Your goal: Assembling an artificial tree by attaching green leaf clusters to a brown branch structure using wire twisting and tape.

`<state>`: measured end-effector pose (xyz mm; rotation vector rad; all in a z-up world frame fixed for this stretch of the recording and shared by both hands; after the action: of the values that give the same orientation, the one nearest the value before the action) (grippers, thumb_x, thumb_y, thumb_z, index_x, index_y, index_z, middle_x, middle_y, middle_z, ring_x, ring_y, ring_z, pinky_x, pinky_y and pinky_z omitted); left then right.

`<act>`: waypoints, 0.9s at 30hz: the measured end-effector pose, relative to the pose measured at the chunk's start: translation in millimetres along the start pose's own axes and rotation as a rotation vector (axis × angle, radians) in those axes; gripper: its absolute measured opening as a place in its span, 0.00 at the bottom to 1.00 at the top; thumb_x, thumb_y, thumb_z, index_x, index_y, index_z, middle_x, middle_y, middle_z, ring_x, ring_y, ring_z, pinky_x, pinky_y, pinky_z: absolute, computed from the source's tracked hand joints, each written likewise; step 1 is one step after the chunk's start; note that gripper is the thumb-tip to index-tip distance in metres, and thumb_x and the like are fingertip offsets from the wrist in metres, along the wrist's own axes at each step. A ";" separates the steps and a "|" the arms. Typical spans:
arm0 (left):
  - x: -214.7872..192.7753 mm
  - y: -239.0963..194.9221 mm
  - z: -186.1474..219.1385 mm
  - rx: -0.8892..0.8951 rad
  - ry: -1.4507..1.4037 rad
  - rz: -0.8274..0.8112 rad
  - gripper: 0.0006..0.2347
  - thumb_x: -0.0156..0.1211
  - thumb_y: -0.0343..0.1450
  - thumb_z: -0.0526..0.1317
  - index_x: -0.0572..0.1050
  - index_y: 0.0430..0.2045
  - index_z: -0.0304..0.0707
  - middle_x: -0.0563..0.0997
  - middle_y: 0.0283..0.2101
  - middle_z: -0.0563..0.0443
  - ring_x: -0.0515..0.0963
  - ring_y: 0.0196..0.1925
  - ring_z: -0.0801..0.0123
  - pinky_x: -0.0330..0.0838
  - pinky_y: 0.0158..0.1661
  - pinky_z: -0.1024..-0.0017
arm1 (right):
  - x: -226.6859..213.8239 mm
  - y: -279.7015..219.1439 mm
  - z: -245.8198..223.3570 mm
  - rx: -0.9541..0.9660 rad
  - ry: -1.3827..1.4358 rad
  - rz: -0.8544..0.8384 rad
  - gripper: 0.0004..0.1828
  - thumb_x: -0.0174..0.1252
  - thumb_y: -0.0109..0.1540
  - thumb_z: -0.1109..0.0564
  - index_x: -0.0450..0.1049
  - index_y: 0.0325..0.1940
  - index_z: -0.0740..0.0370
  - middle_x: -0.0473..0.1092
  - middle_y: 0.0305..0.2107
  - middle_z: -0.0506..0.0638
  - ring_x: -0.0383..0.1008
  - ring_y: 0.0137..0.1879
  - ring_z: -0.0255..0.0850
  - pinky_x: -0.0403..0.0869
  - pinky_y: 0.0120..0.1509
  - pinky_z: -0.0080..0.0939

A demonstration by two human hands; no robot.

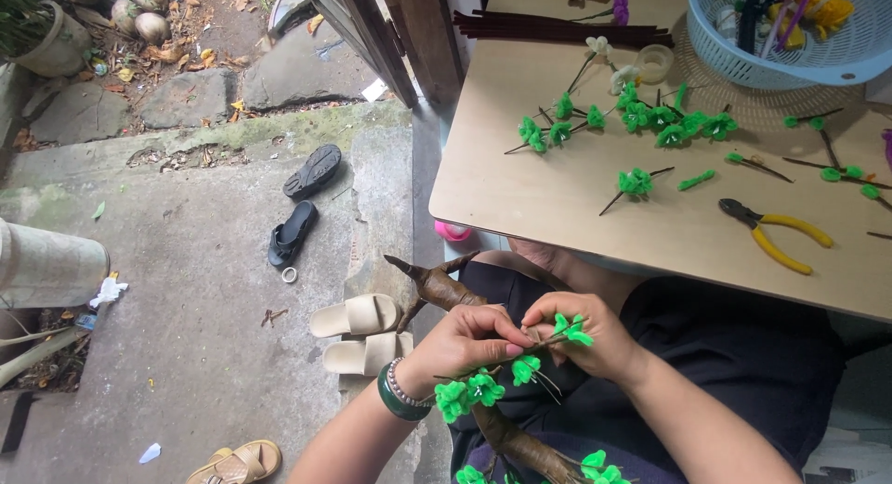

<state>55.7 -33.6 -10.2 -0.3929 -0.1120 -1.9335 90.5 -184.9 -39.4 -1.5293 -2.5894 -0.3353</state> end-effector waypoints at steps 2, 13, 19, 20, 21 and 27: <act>0.5 0.9 -0.5 -0.011 -0.003 -0.005 0.06 0.73 0.64 0.29 0.84 0.32 0.28 0.77 0.28 0.48 0.73 0.34 0.77 0.65 0.35 0.80 | -5.6 5.1 -22.5 -0.027 -0.154 -0.028 0.01 0.67 0.56 0.66 0.82 0.32 0.66 0.77 0.24 0.55 0.74 0.17 0.37 0.73 0.20 0.34; 0.0 3.2 -24.8 -0.153 -0.101 0.019 0.17 0.76 0.63 0.29 0.77 0.43 0.29 0.84 0.31 0.46 0.82 0.35 0.78 0.76 0.38 0.81 | 3.0 36.6 -70.0 -0.458 -0.353 -0.304 0.04 0.67 0.61 0.57 0.84 0.35 0.57 0.80 0.31 0.48 0.78 0.39 0.46 0.77 0.45 0.40; -48.8 -43.4 17.4 0.393 0.351 0.401 0.07 0.56 0.74 0.31 0.81 0.42 0.33 0.85 0.40 0.42 0.83 0.47 0.59 0.75 0.51 0.63 | 10.6 36.9 -1.9 -0.027 0.280 -0.246 0.03 0.61 0.63 0.65 0.75 0.37 0.70 0.81 0.39 0.68 0.81 0.33 0.39 0.75 0.32 0.31; -49.6 -62.6 30.0 0.471 0.570 0.487 0.10 0.53 0.74 0.28 0.79 0.47 0.31 0.84 0.43 0.41 0.82 0.50 0.55 0.74 0.54 0.59 | 16.8 37.3 0.1 -0.006 0.376 -0.298 0.05 0.63 0.62 0.65 0.73 0.39 0.69 0.80 0.41 0.71 0.82 0.31 0.43 0.75 0.29 0.34; -48.1 -82.4 42.2 0.547 0.791 0.571 0.14 0.51 0.74 0.26 0.77 0.52 0.30 0.83 0.47 0.40 0.82 0.52 0.51 0.73 0.56 0.55 | 23.2 37.2 1.6 0.016 0.473 -0.349 0.09 0.65 0.61 0.65 0.71 0.40 0.69 0.79 0.44 0.74 0.84 0.29 0.48 0.76 0.27 0.36; -17.7 -129.4 -21.3 0.739 1.526 0.688 0.37 0.59 0.55 0.39 0.63 0.64 0.25 0.70 0.64 0.33 0.69 0.68 0.40 0.41 0.70 0.37 | 38.5 56.7 18.4 0.177 0.437 -0.323 0.07 0.60 0.63 0.63 0.68 0.39 0.67 0.80 0.38 0.75 0.82 0.23 0.50 0.71 0.17 0.32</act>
<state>-61.4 26.9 -22.3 1.3571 0.2778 -0.9691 121.6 -121.2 -41.7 -0.8611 -2.4228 -0.4042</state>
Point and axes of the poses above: each hand's wrist, its own y-axis towards the middle knuckle, its own x-axis out of the palm, z = x × y, the point moved 7 cm from there along y, towards the middle knuckle
